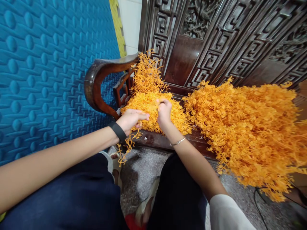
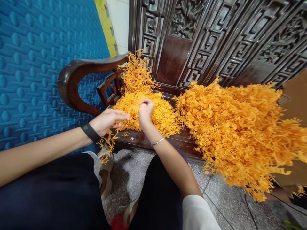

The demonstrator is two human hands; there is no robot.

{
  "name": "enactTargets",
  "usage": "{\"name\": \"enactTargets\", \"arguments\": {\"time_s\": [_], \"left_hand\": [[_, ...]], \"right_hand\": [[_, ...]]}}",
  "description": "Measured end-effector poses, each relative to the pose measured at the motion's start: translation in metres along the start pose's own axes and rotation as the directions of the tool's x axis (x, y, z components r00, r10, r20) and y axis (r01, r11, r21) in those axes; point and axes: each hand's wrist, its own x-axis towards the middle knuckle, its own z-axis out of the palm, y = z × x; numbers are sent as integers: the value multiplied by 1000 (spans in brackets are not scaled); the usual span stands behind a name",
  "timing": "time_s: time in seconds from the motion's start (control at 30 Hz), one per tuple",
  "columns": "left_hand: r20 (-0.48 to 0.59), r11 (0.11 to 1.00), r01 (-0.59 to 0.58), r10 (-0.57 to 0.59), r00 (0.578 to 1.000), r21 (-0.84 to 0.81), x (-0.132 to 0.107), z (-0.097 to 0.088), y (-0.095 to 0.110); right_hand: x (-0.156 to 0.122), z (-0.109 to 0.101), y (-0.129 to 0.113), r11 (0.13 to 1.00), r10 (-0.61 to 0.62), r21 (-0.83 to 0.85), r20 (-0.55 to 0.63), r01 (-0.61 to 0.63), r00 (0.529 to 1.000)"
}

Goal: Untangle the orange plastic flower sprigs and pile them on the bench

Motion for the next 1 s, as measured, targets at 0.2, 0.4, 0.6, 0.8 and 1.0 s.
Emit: {"name": "enactTargets", "arguments": {"time_s": [0.2,0.4,0.6,0.8,1.0], "left_hand": [[63,999,-31,29,998,30,2,9,-7],[91,995,-10,2,996,95,5,8,-7],[56,996,15,-20,998,91,-2,19,-8],[162,947,-86,36,986,310,-21,15,-14],[141,963,22,-62,988,269,-18,8,-26]], "right_hand": [[21,-18,-6,996,-33,86,14,32,999],[19,-23,-5,974,176,150,-35,-169,984],[40,-14,6,985,131,139,-212,-103,968],[89,-73,-8,991,131,65,-380,-115,916],[88,-93,5,987,22,-156,-77,-34,997]]}}
